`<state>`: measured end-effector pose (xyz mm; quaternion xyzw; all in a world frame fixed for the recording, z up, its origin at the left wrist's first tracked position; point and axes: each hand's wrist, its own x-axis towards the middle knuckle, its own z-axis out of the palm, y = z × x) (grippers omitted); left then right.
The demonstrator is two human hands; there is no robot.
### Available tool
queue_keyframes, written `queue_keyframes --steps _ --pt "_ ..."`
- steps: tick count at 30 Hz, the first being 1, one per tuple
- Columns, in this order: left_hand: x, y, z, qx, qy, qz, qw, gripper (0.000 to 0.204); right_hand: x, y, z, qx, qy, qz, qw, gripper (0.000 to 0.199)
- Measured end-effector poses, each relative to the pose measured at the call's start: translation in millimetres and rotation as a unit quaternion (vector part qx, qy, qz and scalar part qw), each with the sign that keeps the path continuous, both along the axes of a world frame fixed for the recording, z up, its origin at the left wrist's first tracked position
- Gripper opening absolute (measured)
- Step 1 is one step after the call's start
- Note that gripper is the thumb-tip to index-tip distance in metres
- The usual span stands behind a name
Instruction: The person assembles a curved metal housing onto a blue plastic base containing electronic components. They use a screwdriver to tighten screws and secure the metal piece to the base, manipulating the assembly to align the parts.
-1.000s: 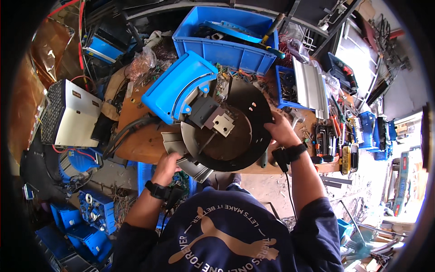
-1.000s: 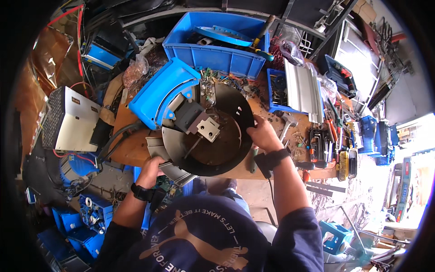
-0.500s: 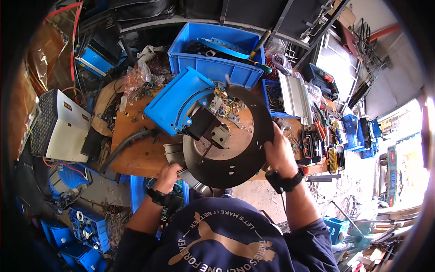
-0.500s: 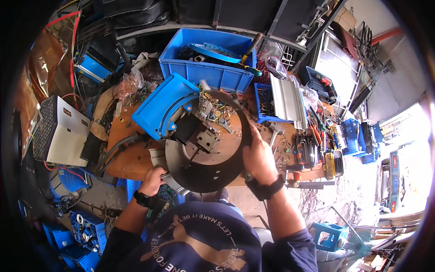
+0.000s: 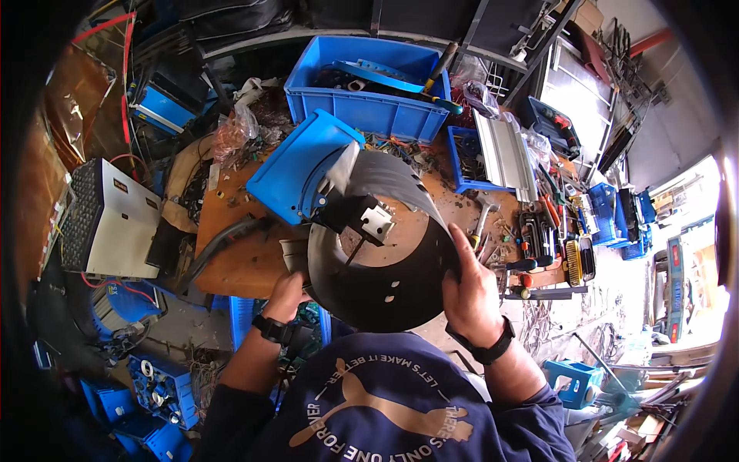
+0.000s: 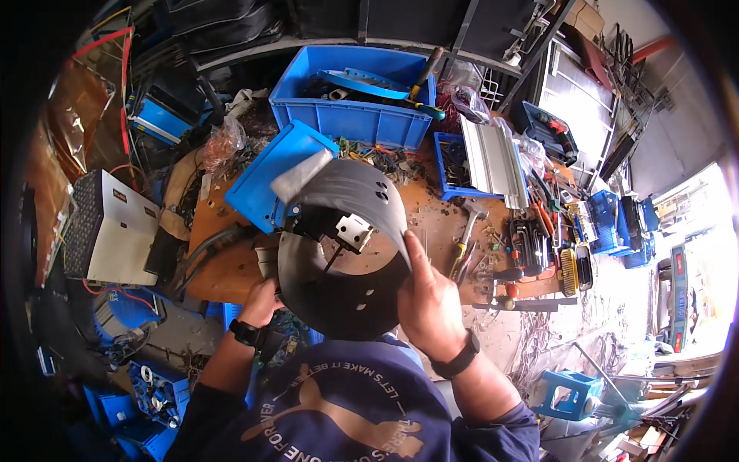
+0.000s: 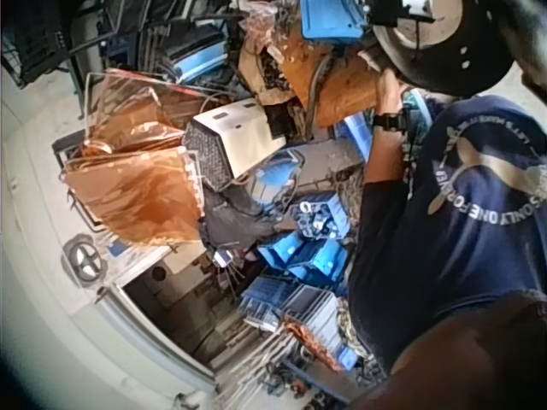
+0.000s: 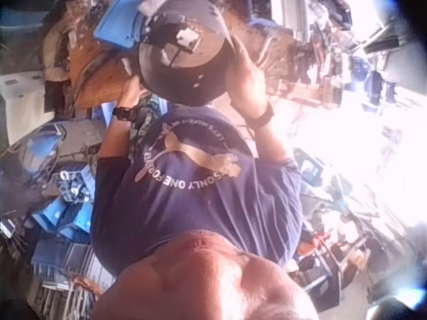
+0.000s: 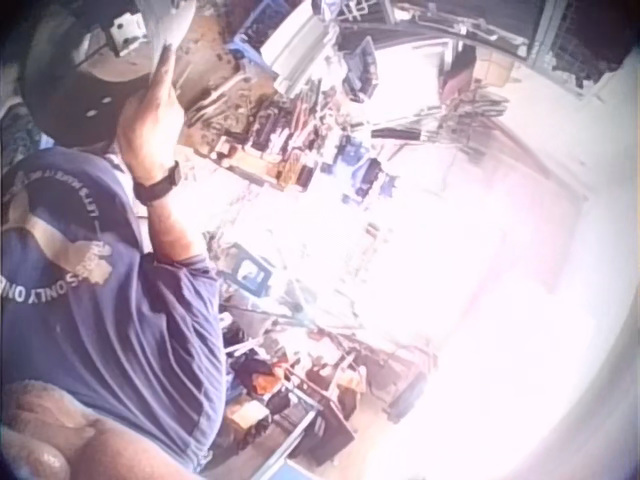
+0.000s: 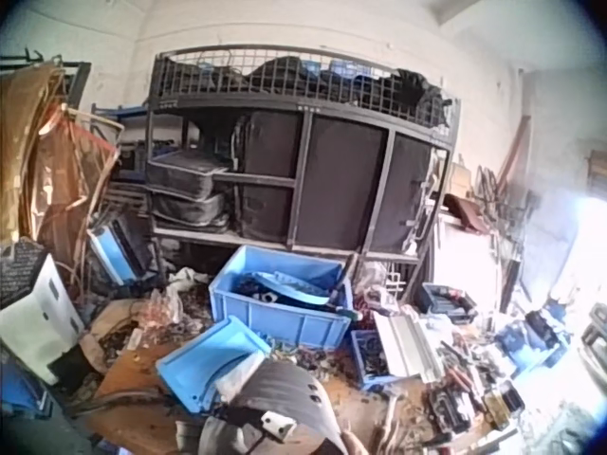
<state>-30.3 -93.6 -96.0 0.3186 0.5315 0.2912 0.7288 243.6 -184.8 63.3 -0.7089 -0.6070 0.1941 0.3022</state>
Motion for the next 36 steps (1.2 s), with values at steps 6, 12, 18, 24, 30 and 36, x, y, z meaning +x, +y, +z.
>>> queue_keyframes --steps 6,12,18,24,30,36 --pt "-5 -1 14 0.036 0.034 -0.028 0.998 0.033 18 -5 -8 0.002 0.015 0.01 1.0 0.061" --pt "19 -6 67 0.378 0.375 0.069 0.844 0.028 38 -10 -24 0.046 0.018 0.019 0.999 0.064" --pt "53 16 104 0.331 0.56 -0.142 0.746 0.035 57 -10 -45 0.078 0.05 0.03 0.995 0.068" --pt "52 5 92 0.344 0.528 -0.048 0.775 0.032 57 0 -41 0.132 0.033 0.08 0.987 0.072" --pt "58 -12 109 0.354 0.464 0.069 0.809 0.021 46 12 -20 0.136 -0.019 0.198 0.971 0.073" --pt "57 -45 163 0.289 0.32 -0.05 0.901 0.024 25 18 2 0.136 -0.1 0.293 0.941 0.067"
